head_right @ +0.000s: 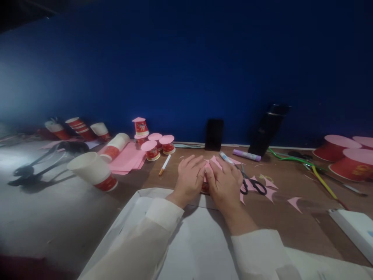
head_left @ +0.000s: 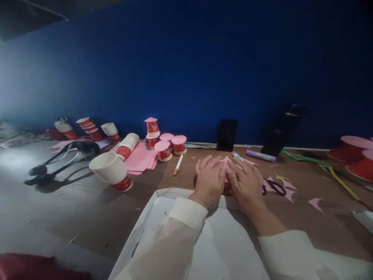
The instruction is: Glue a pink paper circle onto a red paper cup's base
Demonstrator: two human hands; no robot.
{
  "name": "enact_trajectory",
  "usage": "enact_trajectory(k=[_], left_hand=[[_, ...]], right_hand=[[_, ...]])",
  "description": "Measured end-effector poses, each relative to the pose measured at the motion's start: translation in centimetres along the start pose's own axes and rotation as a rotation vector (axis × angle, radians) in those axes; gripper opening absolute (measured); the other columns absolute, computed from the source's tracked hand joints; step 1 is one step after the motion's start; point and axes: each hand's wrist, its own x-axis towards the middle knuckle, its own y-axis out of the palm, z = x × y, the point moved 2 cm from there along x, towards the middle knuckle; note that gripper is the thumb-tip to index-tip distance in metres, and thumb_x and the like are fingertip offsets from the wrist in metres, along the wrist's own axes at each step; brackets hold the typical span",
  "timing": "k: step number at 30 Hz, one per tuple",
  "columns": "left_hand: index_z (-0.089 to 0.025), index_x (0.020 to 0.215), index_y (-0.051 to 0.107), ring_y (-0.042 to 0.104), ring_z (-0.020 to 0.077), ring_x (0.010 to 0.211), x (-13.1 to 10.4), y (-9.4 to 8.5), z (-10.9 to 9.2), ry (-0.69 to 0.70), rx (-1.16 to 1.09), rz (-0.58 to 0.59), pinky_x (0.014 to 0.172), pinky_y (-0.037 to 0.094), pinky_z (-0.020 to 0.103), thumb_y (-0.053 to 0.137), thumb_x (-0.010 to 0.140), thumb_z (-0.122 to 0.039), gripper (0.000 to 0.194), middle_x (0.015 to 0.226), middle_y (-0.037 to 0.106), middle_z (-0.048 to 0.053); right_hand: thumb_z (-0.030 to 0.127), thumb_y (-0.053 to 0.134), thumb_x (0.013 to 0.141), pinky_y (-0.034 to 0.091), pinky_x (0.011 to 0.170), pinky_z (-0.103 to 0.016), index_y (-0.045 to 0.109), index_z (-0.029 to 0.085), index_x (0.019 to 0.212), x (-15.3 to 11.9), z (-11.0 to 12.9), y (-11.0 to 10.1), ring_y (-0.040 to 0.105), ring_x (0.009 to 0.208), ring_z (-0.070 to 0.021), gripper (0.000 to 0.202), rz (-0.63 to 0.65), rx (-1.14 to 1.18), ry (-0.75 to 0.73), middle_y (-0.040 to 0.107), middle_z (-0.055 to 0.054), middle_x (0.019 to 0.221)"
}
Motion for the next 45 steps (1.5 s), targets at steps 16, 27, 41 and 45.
enact_trajectory(k=[16,27,41,45], left_hand=[[-0.026,0.143,0.057,0.036,0.0239,0.149,0.3,-0.7,0.6,-0.003,-0.004,-0.086,0.125,0.02,0.056,0.032,0.105,-0.036,0.046,0.157,0.049,0.004],[-0.032,0.134,0.064,0.032,0.0254,0.151,0.0,-0.6,0.3,0.038,0.04,-0.029,0.125,0.014,0.061,0.034,0.104,-0.037,0.042,0.156,0.051,-0.001],[-0.031,0.131,0.066,0.031,0.0273,0.15,0.1,-0.3,0.5,0.055,0.031,0.001,0.124,0.014,0.062,0.034,0.105,-0.039,0.043,0.155,0.052,0.0],[-0.031,0.131,0.066,0.031,0.027,0.15,0.2,-0.3,0.5,0.043,0.041,0.009,0.125,0.014,0.061,0.033,0.105,-0.039,0.044,0.156,0.051,0.0]], right_hand=[[0.047,0.032,0.105,0.043,0.109,-0.053,0.066,0.015,0.135,0.7,-1.0,-1.1,0.058,0.131,-0.0314,0.056,-0.236,0.177,-0.028,0.065,-0.02,0.137],[0.044,0.036,0.105,0.035,0.114,-0.055,0.078,0.029,0.117,0.3,-0.6,-1.1,0.053,0.133,-0.0291,0.046,-0.095,0.162,-0.001,0.064,-0.007,0.142],[0.05,0.035,0.104,0.034,0.112,-0.055,0.08,0.031,0.108,0.4,-0.5,-0.8,0.055,0.13,-0.0286,0.049,-0.052,0.097,0.003,0.065,-0.004,0.141],[0.05,0.034,0.104,0.034,0.112,-0.055,0.08,0.031,0.108,0.3,-0.4,-0.8,0.054,0.129,-0.0293,0.05,-0.059,0.093,0.006,0.065,-0.004,0.141]])
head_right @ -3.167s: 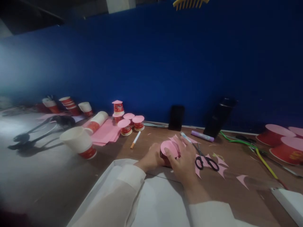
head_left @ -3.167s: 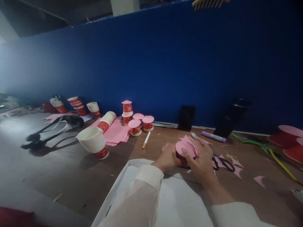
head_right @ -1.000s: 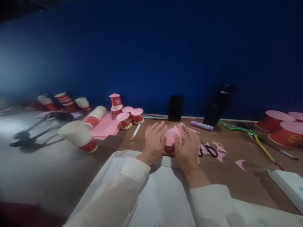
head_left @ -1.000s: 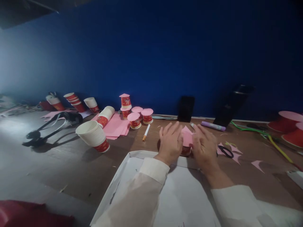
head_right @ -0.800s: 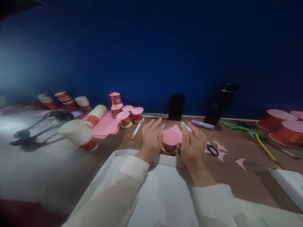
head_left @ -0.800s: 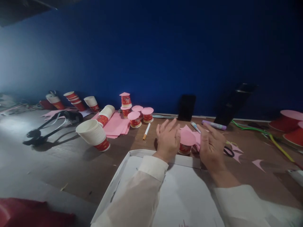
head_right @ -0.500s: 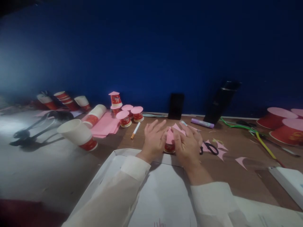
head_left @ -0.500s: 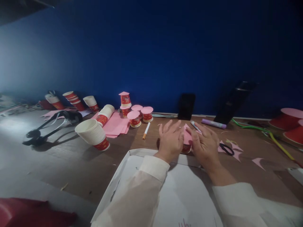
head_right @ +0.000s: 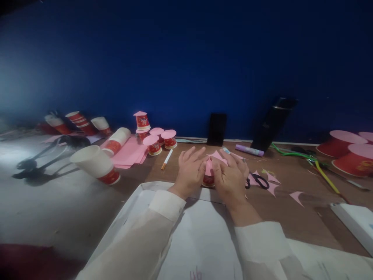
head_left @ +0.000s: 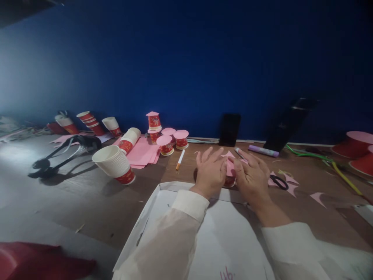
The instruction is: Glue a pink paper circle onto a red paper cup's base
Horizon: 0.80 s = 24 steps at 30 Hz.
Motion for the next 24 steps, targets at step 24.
enact_trajectory(k=[24], left_hand=[[-0.022,0.148,0.052,0.038,0.0217,0.149,0.1,0.0,1.2,-0.135,-0.053,-0.205,0.125,0.024,0.05,0.03,0.105,-0.033,0.049,0.157,0.05,0.007]], right_hand=[[0.054,0.029,0.104,0.038,0.113,-0.058,0.062,0.015,0.137,0.4,-1.8,-0.5,0.055,0.132,-0.031,0.06,-0.241,0.29,0.236,0.063,-0.018,0.138]])
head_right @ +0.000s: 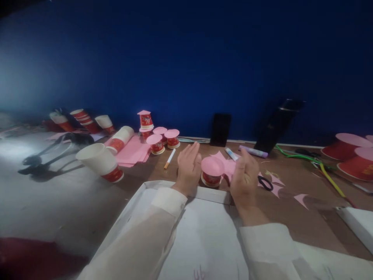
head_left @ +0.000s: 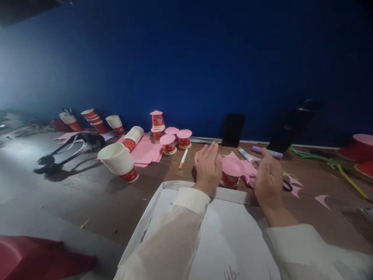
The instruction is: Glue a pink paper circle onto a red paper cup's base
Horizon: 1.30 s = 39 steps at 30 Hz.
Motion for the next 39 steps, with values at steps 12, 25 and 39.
enact_trajectory(k=[12,25,39], left_hand=[[-0.018,0.15,0.048,0.039,0.0227,0.148,-0.6,0.9,-0.9,-0.001,0.049,0.093,0.126,0.02,0.05,0.03,0.104,-0.032,0.051,0.154,0.052,0.01],[-0.015,0.147,0.05,0.041,0.0245,0.146,-0.3,0.9,-0.9,-0.021,0.003,0.078,0.125,0.022,0.051,0.037,0.099,-0.029,0.051,0.15,0.056,0.012],[-0.017,0.145,0.052,0.044,0.0253,0.144,-0.3,1.0,-0.8,-0.041,0.017,0.066,0.125,0.024,0.052,0.043,0.096,-0.027,0.051,0.147,0.059,0.011]], right_hand=[[0.042,0.038,0.098,0.039,0.11,-0.057,0.058,0.011,0.137,-1.4,0.5,2.2,0.055,0.126,-0.0326,0.053,0.086,-0.069,0.006,0.063,-0.022,0.132],[0.036,0.044,0.09,0.04,0.107,-0.059,0.058,0.011,0.135,-1.1,0.2,2.5,0.057,0.12,-0.0345,0.053,0.093,-0.118,0.019,0.065,-0.022,0.125],[0.038,0.044,0.091,0.043,0.105,-0.056,0.059,0.014,0.133,-1.1,-0.2,2.4,0.059,0.118,-0.0324,0.051,0.102,-0.117,0.017,0.066,-0.019,0.124]])
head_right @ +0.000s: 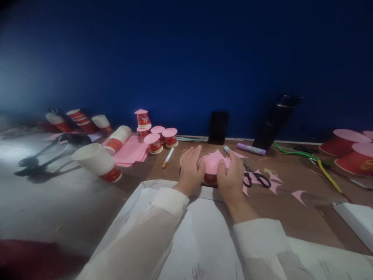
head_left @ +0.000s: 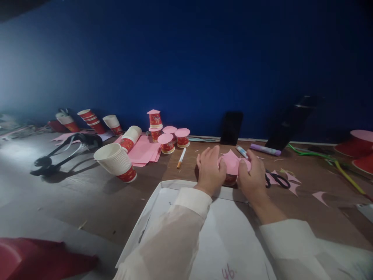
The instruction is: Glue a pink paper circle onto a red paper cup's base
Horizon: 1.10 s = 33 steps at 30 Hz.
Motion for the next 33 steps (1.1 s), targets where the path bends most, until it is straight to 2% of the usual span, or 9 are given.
enact_trajectory(k=[6,11,16,20,33], left_hand=[[-0.018,0.146,0.051,0.045,0.0252,0.144,0.0,0.0,0.5,0.018,-0.001,-0.004,0.124,0.026,0.052,0.041,0.099,-0.031,0.05,0.147,0.059,0.011],[-0.018,0.15,0.045,0.038,0.0233,0.148,-0.3,-0.3,0.3,0.07,-0.01,-0.009,0.126,0.019,0.05,0.034,0.103,-0.039,0.053,0.152,0.054,0.011],[-0.018,0.154,0.039,0.032,0.0251,0.151,-0.6,-0.5,-0.6,0.127,0.002,0.084,0.126,0.014,0.053,0.035,0.102,-0.047,0.06,0.157,0.048,0.011],[-0.018,0.155,0.038,0.03,0.0246,0.152,-0.7,-0.4,-0.9,0.123,-0.002,0.121,0.127,0.011,0.053,0.033,0.103,-0.046,0.059,0.159,0.046,0.01],[-0.02,0.156,0.037,0.031,0.0259,0.152,-0.8,-0.2,-0.9,0.09,-0.011,0.144,0.127,0.014,0.054,0.034,0.102,-0.045,0.059,0.16,0.044,0.011]], right_hand=[[0.043,0.045,0.092,0.041,0.105,-0.058,0.06,0.012,0.132,0.1,0.2,-0.3,0.058,0.119,-0.0346,0.053,0.036,0.025,0.022,0.066,-0.021,0.124],[0.047,0.044,0.097,0.038,0.11,-0.059,0.05,0.011,0.144,-0.3,0.8,-0.8,0.054,0.127,-0.0334,0.059,-0.033,0.096,0.009,0.06,-0.021,0.134],[0.047,0.043,0.098,0.039,0.108,-0.06,0.047,0.009,0.146,-0.8,1.4,-0.7,0.054,0.125,-0.0348,0.061,0.011,0.029,-0.084,0.06,-0.023,0.134],[0.048,0.041,0.098,0.039,0.107,-0.061,0.046,0.005,0.145,-0.9,1.4,-0.3,0.054,0.125,-0.0374,0.064,0.039,-0.023,-0.127,0.058,-0.027,0.134],[0.043,0.038,0.1,0.037,0.11,-0.064,0.041,0.013,0.151,-1.2,1.1,0.1,0.049,0.135,-0.0364,0.059,0.034,-0.054,-0.162,0.054,-0.023,0.144]])
